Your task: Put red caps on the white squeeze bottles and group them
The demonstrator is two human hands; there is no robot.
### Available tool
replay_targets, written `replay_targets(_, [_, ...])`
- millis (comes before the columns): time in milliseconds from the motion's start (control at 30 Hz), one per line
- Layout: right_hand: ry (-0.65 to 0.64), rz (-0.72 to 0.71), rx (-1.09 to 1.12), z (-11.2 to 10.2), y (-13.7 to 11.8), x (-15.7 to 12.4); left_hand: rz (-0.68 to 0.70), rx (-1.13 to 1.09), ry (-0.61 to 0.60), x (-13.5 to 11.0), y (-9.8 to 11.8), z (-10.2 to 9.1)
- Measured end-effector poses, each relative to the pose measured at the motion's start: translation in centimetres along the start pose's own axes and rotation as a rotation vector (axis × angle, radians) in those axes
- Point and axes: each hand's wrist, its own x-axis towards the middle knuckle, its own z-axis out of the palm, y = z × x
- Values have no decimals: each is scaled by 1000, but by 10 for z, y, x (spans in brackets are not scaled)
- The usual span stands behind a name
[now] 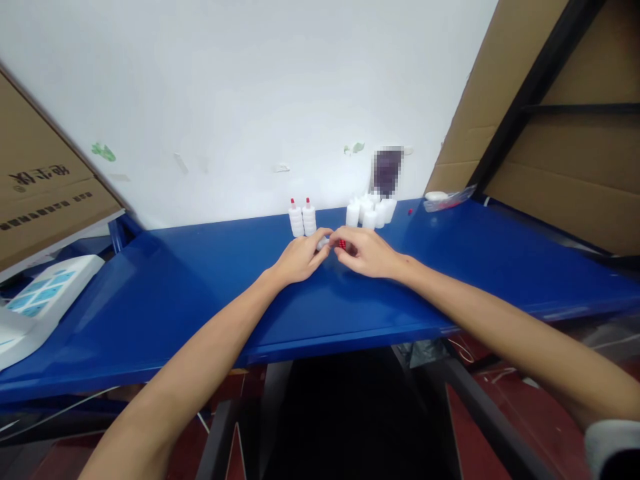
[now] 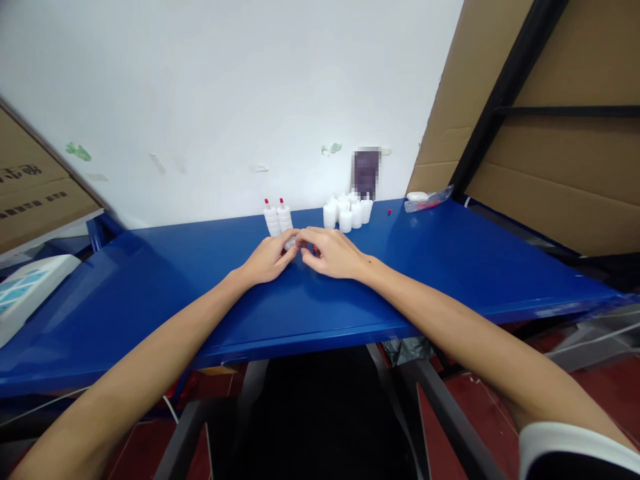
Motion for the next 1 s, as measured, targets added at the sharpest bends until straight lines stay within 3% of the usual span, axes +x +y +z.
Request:
replay_targets(300, [28, 29, -5, 1, 0, 0, -11, -46, 22, 0, 1, -1])
replay_targets(433, [179, 15, -44, 3, 11, 1, -39, -146, 70, 1, -8, 1])
replay_targets(500, [282, 42, -93, -1, 20, 1, -61, -168, 193, 3, -19, 1])
replay_targets(633, [454, 212, -269, -21, 48, 0, -168, -56, 559, 6, -42, -4])
replay_targets(700, [484, 301, -336, -32, 61, -2, -239, 3, 624, 5, -51, -7])
replay_targets(833, [460, 395, -380, -41, 79, -6, -310, 28, 481, 3, -60, -7])
replay_targets(1000, [369, 449, -372, -37, 83, -4, -302, 5, 308, 4, -63, -3])
